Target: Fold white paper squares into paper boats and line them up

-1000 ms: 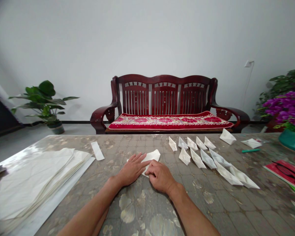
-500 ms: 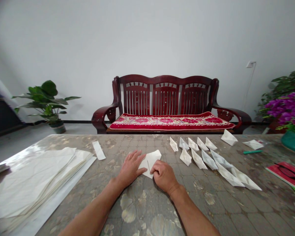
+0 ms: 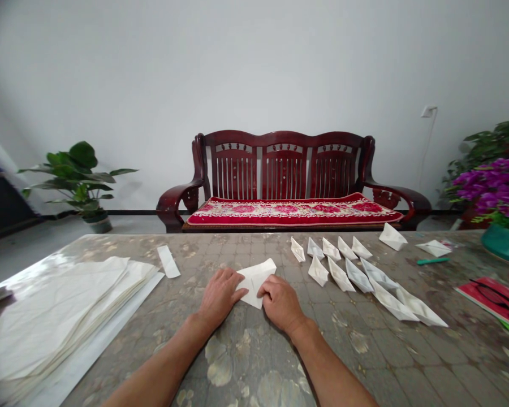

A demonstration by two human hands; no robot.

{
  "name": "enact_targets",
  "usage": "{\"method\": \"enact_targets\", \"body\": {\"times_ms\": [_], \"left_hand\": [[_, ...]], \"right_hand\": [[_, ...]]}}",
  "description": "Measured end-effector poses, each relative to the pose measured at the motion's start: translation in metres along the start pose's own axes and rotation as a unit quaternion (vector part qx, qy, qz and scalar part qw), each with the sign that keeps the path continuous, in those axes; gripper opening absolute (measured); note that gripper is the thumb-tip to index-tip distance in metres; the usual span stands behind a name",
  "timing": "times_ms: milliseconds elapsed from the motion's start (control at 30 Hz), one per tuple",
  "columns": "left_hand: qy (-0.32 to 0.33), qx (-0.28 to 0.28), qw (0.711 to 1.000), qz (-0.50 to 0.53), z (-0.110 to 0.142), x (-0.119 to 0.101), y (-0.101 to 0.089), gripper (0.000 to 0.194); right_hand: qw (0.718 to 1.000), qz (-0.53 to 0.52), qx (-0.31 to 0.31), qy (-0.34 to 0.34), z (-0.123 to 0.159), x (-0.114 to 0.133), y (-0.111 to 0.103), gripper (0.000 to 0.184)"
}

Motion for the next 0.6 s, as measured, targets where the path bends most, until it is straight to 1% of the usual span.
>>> {"method": "enact_targets", "body": {"times_ms": [233,333,467,533,600], "left_hand": [[0.033,0.014,0.998,0.042,-0.002,-0.002,0.000,0.018],[0.053,0.024,0.996,0.068,-0.002,-0.004,-0.001,0.016],[0.068,0.032,0.993,0.092,-0.001,-0.006,-0.002,0.016],[0.072,0.030,0.993,0.094,0.000,-0.007,-0.003,0.016],[0.074,0.027,0.993,0.085,0.000,-0.007,-0.003,0.017]], "right_hand": [[1.000,0.007,0.007,-0.001,0.000,0.001,0.001,0.027],[0.999,0.035,-0.010,0.001,0.000,0.001,-0.001,0.029],[0.993,0.103,-0.047,0.041,-0.001,-0.004,-0.006,0.035],[0.988,0.129,-0.048,0.064,-0.001,-0.008,-0.005,0.039],[0.986,0.145,-0.037,0.072,-0.002,-0.010,-0.003,0.040]]}}
Point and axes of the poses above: each hand's wrist, its own z-axis away from the middle knuckle, its own y-axis out of the palm, x = y × z, the point moved 5 cm from there along -z, towards the middle knuckle, and after that the axes turned 10 degrees about x, right-handed, at the moved point
